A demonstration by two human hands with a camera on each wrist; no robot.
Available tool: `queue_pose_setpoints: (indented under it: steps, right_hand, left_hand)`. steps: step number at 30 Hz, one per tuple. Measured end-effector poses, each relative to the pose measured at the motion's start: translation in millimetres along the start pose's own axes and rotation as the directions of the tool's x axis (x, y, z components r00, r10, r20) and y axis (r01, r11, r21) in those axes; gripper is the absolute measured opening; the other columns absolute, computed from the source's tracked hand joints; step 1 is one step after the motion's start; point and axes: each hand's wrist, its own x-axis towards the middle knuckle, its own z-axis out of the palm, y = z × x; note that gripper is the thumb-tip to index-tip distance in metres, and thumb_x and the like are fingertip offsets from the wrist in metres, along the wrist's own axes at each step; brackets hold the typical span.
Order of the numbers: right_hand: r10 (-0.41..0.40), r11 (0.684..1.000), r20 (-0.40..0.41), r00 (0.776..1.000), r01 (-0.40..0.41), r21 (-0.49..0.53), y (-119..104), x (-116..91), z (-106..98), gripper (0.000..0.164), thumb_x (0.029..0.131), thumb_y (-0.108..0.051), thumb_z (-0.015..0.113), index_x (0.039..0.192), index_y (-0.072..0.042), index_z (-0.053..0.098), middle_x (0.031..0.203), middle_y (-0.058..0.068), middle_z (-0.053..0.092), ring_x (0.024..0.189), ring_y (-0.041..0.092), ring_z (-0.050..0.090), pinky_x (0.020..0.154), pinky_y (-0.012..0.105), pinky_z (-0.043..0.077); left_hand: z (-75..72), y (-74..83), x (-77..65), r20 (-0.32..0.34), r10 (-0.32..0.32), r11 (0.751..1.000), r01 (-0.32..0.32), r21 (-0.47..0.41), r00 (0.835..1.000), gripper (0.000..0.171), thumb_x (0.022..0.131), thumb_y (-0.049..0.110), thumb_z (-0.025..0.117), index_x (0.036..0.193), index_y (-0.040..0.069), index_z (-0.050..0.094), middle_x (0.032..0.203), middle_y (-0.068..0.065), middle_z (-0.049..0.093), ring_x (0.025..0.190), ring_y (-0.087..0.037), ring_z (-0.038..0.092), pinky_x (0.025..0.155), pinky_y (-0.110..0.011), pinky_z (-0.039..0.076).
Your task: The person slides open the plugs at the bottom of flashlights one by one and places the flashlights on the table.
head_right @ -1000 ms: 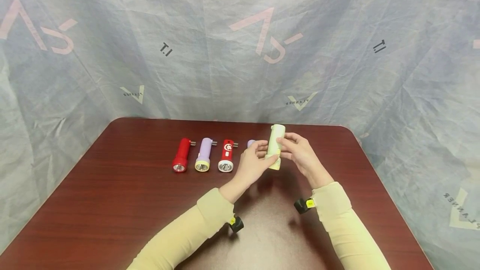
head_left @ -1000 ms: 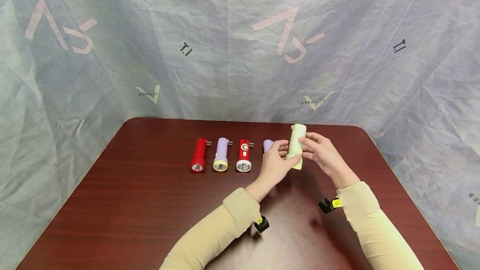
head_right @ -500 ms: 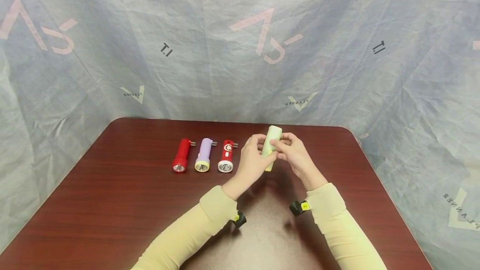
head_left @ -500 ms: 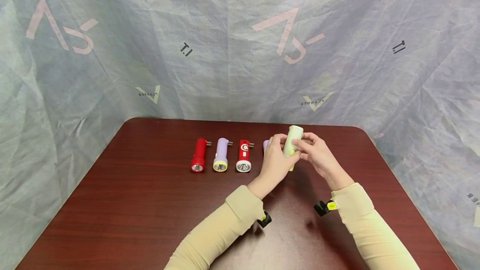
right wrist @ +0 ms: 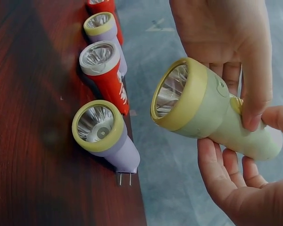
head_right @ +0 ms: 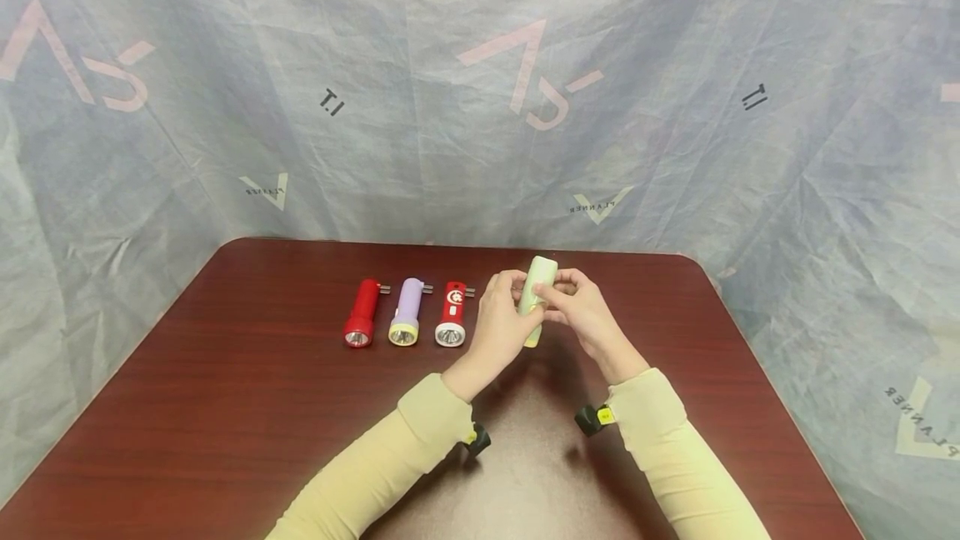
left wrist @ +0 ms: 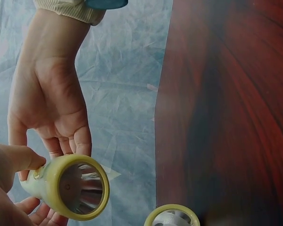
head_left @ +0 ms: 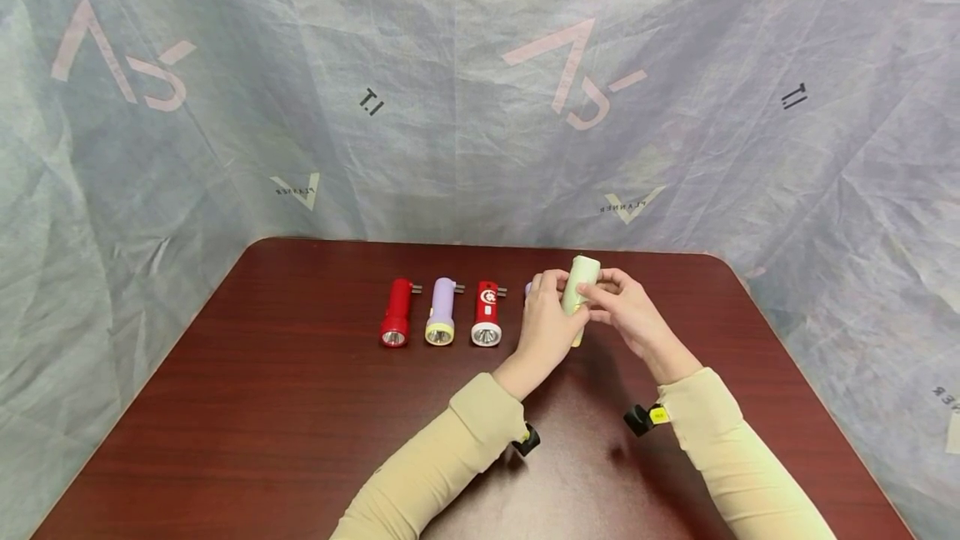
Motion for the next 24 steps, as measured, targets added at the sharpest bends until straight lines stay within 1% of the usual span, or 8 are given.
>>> queue_pose_setpoints:
  steps: [4,11,14,16,19,24]
  right_hand:
    - [-0.007,1.0,0.005,1.0,0.007,-0.015,2.2,1.1,0.6,0.042,0.092,-0.019,0.061,0.12,0.003,0.038,0.099,0.005,0.054,0.081,0.01,0.063,0.073,0.024,0.055]
    - [-0.023,1.0,0.04,0.999,0.023,-0.006,3.3,1.7,1.0,0.048,0.093,-0.019,0.061,0.126,0.005,0.035,0.105,0.008,0.052,0.085,0.011,0.063,0.076,0.026,0.055]
    - [-0.021,1.0,0.051,0.998,0.021,0.001,2.1,1.0,1.4,0.049,0.093,-0.018,0.06,0.128,0.007,0.035,0.104,0.008,0.053,0.085,0.012,0.063,0.077,0.027,0.055]
    - [-0.018,1.0,0.057,0.998,0.018,0.009,1.4,0.7,2.0,0.05,0.093,-0.017,0.06,0.128,0.007,0.035,0.104,0.007,0.054,0.085,0.013,0.063,0.078,0.028,0.055]
    - [-0.017,1.0,0.073,0.997,0.016,0.014,0.7,0.4,2.2,0.051,0.094,-0.017,0.059,0.13,0.01,0.035,0.103,0.005,0.056,0.088,0.011,0.063,0.08,0.028,0.055]
    - [-0.01,1.0,0.09,0.996,0.008,0.022,0.3,-0.5,2.1,0.052,0.094,-0.019,0.058,0.132,0.008,0.036,0.108,0.003,0.056,0.091,0.009,0.063,0.082,0.028,0.054]
  left_hand:
    - [-1.8,-1.0,0.0,0.01,-0.004,1.0,0.004,0.01,1.0,0.043,0.075,0.019,0.073,0.113,0.007,0.055,0.102,-0.004,0.057,0.094,-0.016,0.052,0.076,-0.025,0.047]
    - [-6.7,-4.1,0.7,0.03,-0.026,0.998,0.027,-0.061,0.999,0.043,0.078,0.016,0.072,0.115,0.003,0.055,0.107,-0.012,0.058,0.094,-0.024,0.06,0.077,-0.027,0.049]
    - [-9.0,-5.6,1.2,0.04,-0.039,0.996,0.043,-0.081,0.998,0.042,0.079,0.017,0.072,0.116,0.003,0.055,0.107,-0.011,0.059,0.095,-0.025,0.061,0.077,-0.026,0.05]
    - [-10.8,-6.5,1.0,0.05,-0.046,0.994,0.05,-0.093,0.998,0.042,0.08,0.018,0.072,0.116,0.003,0.055,0.107,-0.012,0.059,0.095,-0.025,0.061,0.076,-0.025,0.05]
    - [-13.2,-8.4,0.7,0.063,-0.056,0.992,0.063,-0.112,0.996,0.042,0.081,0.02,0.073,0.116,0.004,0.057,0.104,-0.009,0.059,0.093,-0.022,0.061,0.072,-0.023,0.05]
    - [-18.0,-10.5,1.2,0.075,-0.067,0.987,0.077,-0.141,0.995,0.041,0.081,0.022,0.073,0.115,0.006,0.059,0.098,-0.005,0.06,0.087,-0.017,0.061,0.069,-0.019,0.05]
